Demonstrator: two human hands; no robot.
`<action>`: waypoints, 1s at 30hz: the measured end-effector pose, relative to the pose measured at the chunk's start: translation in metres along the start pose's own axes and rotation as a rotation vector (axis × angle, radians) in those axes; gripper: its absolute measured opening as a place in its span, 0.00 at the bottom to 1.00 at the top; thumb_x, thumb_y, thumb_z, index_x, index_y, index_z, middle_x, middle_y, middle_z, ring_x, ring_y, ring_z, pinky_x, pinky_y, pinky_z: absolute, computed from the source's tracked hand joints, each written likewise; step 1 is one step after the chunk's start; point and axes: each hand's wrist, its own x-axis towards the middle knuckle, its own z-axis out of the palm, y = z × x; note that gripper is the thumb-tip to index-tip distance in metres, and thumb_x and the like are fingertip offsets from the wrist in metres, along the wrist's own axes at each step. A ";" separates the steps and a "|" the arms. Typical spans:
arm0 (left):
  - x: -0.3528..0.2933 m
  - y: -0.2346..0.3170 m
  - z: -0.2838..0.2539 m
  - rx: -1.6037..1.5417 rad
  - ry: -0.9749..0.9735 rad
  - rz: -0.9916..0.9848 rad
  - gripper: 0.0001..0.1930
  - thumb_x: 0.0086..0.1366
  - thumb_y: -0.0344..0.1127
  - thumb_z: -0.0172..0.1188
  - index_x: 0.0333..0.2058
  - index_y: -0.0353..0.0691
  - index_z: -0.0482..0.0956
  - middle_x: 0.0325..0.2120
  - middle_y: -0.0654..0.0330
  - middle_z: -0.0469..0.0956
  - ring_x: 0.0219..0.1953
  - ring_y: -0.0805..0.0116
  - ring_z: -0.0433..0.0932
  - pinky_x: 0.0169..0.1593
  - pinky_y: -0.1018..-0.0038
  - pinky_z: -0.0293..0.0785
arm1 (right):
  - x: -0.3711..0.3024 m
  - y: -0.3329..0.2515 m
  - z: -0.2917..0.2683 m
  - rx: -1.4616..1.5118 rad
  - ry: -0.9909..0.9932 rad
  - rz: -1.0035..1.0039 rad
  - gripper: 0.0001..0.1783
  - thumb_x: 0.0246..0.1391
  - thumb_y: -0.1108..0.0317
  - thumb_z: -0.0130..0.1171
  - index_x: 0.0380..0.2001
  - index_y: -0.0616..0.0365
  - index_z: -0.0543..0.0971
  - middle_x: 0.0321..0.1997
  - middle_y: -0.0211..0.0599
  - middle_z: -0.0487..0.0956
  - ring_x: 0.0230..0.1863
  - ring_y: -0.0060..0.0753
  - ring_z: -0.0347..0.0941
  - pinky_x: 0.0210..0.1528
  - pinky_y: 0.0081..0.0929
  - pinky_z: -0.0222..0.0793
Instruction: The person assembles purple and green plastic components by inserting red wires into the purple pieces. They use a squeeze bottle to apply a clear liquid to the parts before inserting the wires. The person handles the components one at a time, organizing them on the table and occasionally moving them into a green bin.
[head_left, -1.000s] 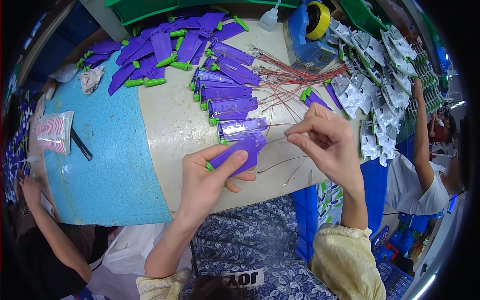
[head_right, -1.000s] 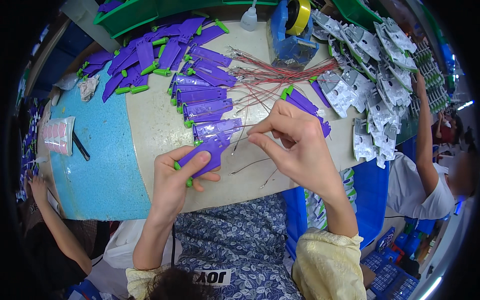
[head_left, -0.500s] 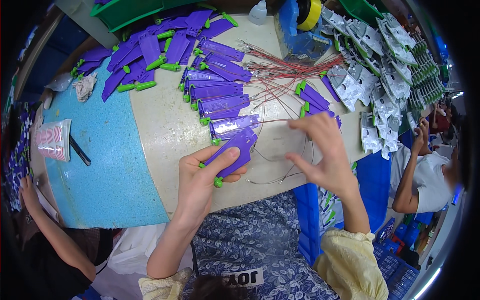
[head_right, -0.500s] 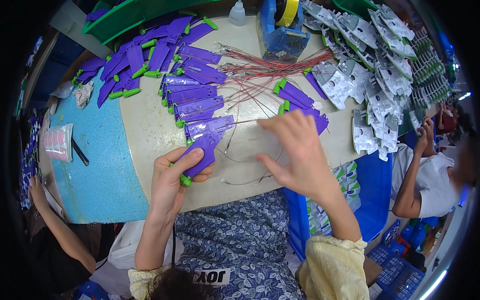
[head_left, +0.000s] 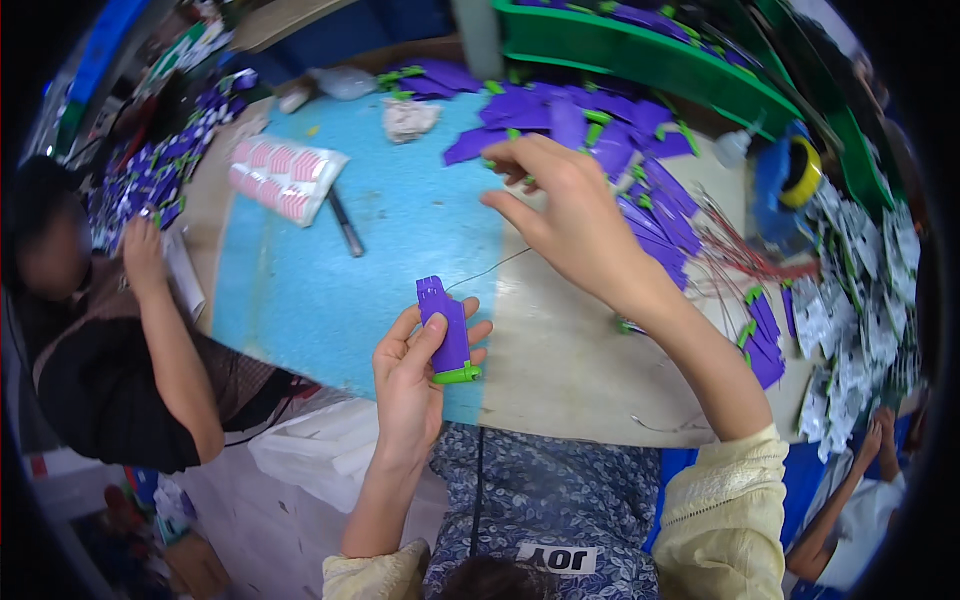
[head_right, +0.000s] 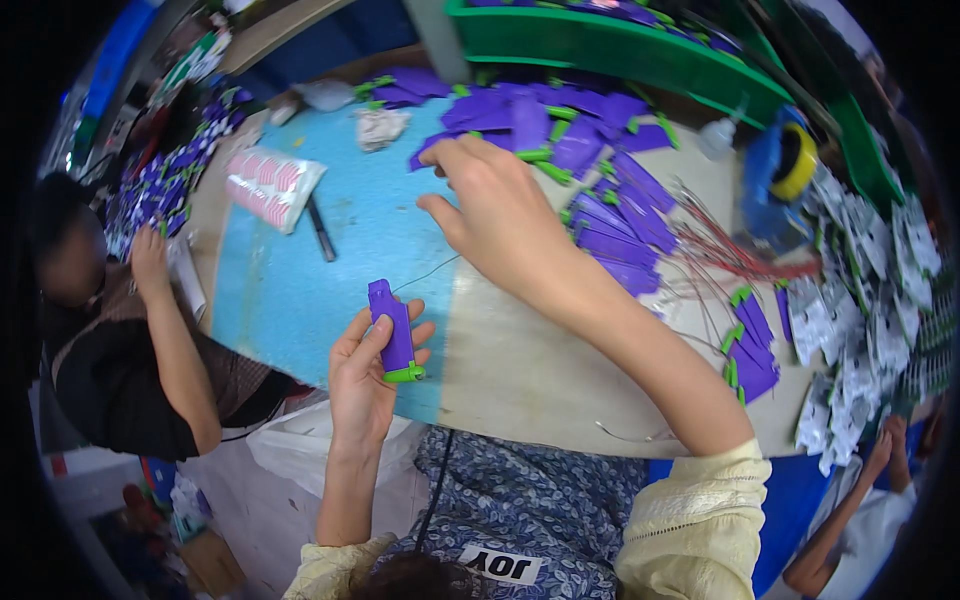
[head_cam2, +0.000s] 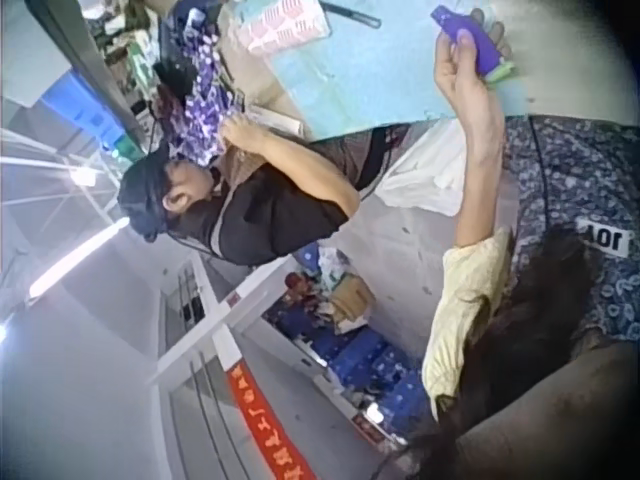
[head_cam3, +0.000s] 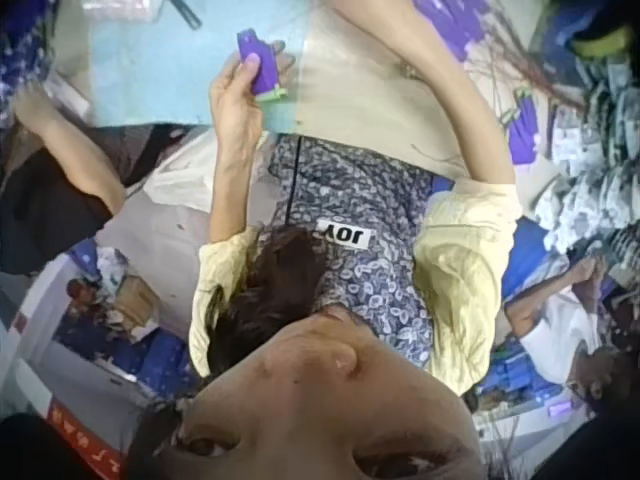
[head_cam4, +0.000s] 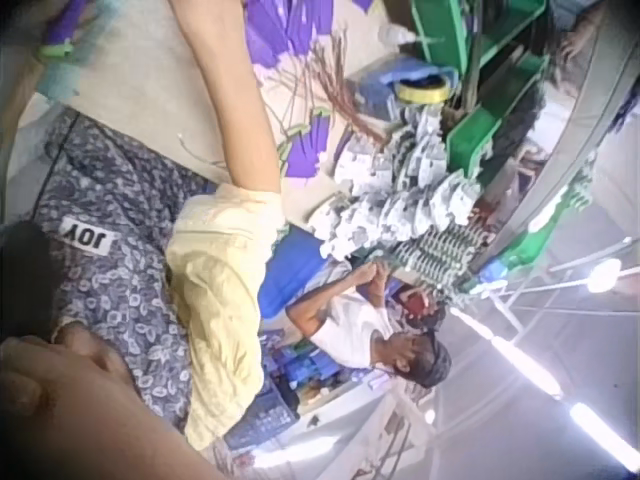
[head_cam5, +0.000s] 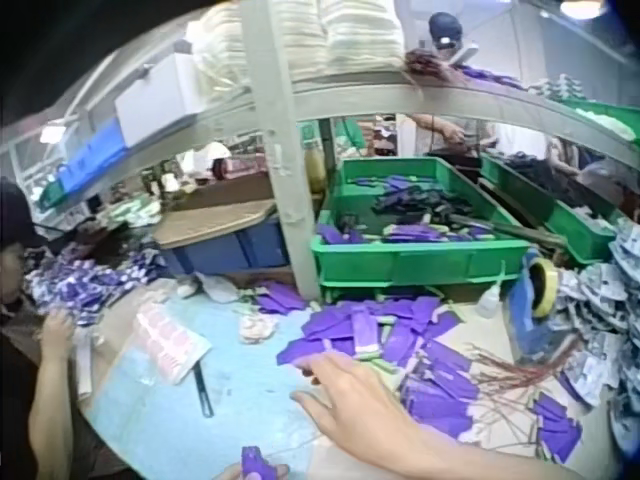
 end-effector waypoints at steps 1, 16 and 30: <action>0.000 0.003 -0.011 -0.004 0.033 0.006 0.15 0.71 0.33 0.55 0.51 0.30 0.75 0.47 0.45 0.80 0.44 0.58 0.84 0.41 0.70 0.85 | 0.022 0.009 0.025 -0.035 0.000 -0.034 0.16 0.49 0.73 0.64 0.43 0.67 0.77 0.40 0.54 0.79 0.43 0.52 0.78 0.45 0.43 0.73; 0.025 0.003 -0.045 -0.223 -0.032 0.095 0.15 0.72 0.27 0.48 0.53 0.25 0.73 0.46 0.51 0.80 0.42 0.68 0.83 0.43 0.73 0.81 | -0.018 -0.065 0.058 0.090 -0.369 -0.312 0.13 0.40 0.81 0.60 0.34 0.66 0.76 0.30 0.46 0.72 0.36 0.50 0.74 0.40 0.41 0.76; -0.058 -0.010 0.007 0.761 -0.954 -0.253 0.07 0.69 0.28 0.57 0.42 0.32 0.76 0.34 0.49 0.84 0.28 0.61 0.85 0.30 0.71 0.80 | -0.079 -0.053 -0.125 -0.421 -0.300 0.172 0.16 0.46 0.70 0.65 0.37 0.66 0.76 0.36 0.52 0.76 0.42 0.58 0.76 0.41 0.48 0.73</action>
